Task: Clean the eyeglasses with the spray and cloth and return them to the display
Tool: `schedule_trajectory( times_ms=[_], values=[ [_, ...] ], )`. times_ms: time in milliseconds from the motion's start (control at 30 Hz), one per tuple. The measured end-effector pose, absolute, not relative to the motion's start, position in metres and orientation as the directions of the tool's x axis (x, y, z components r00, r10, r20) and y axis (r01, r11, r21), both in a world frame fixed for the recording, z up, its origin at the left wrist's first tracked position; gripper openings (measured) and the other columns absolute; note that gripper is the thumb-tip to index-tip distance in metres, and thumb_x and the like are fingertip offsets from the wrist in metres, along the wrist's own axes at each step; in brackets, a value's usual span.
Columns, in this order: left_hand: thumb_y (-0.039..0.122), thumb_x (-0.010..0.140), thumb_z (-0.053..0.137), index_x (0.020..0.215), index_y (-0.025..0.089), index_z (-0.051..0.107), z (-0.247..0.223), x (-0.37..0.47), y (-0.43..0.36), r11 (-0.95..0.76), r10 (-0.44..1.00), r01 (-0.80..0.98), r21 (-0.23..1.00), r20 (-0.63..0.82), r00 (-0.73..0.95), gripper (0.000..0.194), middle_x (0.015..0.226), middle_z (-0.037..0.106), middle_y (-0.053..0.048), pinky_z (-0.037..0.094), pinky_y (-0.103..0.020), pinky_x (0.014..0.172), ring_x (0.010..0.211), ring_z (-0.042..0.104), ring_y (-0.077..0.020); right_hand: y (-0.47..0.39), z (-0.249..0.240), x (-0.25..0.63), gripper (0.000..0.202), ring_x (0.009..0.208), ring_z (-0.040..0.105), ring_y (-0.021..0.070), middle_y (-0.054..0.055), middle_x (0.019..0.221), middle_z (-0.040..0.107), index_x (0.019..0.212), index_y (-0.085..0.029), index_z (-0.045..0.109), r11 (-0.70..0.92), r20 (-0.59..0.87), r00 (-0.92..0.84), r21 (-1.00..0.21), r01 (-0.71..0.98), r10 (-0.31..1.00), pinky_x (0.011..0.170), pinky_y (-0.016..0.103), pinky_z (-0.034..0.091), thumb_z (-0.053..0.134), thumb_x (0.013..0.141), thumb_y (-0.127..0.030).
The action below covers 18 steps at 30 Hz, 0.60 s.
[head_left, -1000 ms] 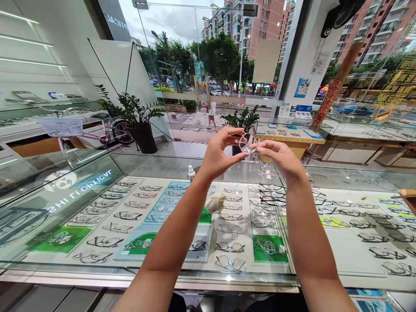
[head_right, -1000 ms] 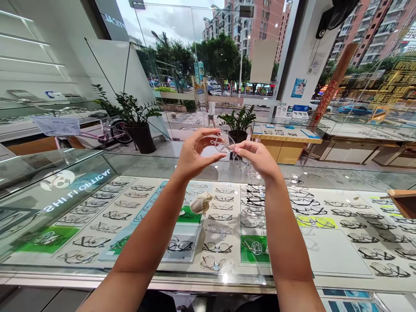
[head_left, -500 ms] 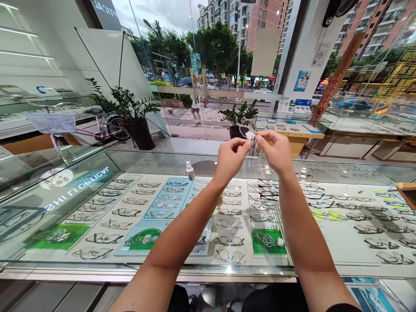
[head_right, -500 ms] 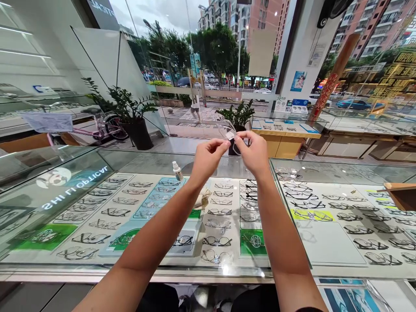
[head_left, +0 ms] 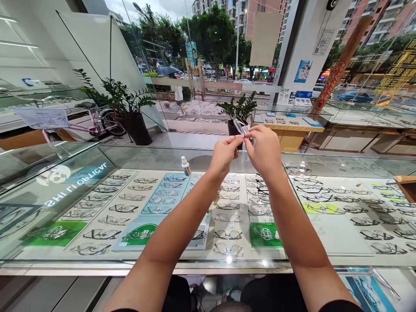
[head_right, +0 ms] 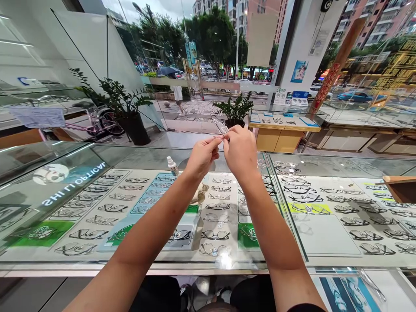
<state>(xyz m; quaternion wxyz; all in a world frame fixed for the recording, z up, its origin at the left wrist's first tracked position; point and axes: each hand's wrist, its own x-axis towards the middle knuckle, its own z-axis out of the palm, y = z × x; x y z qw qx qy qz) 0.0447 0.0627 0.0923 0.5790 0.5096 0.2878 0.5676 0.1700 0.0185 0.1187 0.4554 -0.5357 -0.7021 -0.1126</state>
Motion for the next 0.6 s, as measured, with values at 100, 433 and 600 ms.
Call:
schedule_trajectory(
  times_ms=[100,433,600],
  values=[
    [0.042,0.072,0.084,0.083,0.018,0.075,0.088,0.047,0.064,-0.156,0.956,-0.322,0.934,0.224,0.188,0.028,0.053,0.032,0.009,0.026,-0.020,0.048,0.050,0.025,-0.0059,0.014,0.122,0.167,0.020,0.103,0.064,0.0293,0.013,0.109,0.070,0.096,-0.019,0.079,0.283,0.693,0.037,-0.342,0.896,0.720,0.092,0.047,0.049,0.059,0.097,-0.017],
    [0.047,0.068,0.087,0.088,0.016,0.077,0.078,0.054,0.070,-0.139,0.957,-0.198,0.970,0.184,0.226,0.038,0.055,0.034,0.008,0.025,-0.021,0.049,0.052,0.024,-0.0064,0.015,0.126,0.175,0.026,0.092,0.064,0.0247,0.014,0.108,0.069,0.095,-0.015,0.080,0.093,0.496,0.112,-0.370,0.925,0.861,0.080,0.038,0.050,0.055,0.100,-0.018],
    [0.048,0.070,0.086,0.073,0.017,0.071,0.070,0.053,0.090,-0.280,0.937,-0.023,0.960,0.279,0.209,0.034,0.054,0.043,0.005,0.028,-0.022,0.051,0.054,0.035,-0.0082,-0.009,0.147,0.179,0.022,0.097,0.066,0.0260,0.014,0.109,0.071,0.098,-0.016,0.078,0.093,0.509,0.139,-0.403,0.911,0.850,0.081,0.038,0.051,0.059,0.101,-0.026]
  ],
)
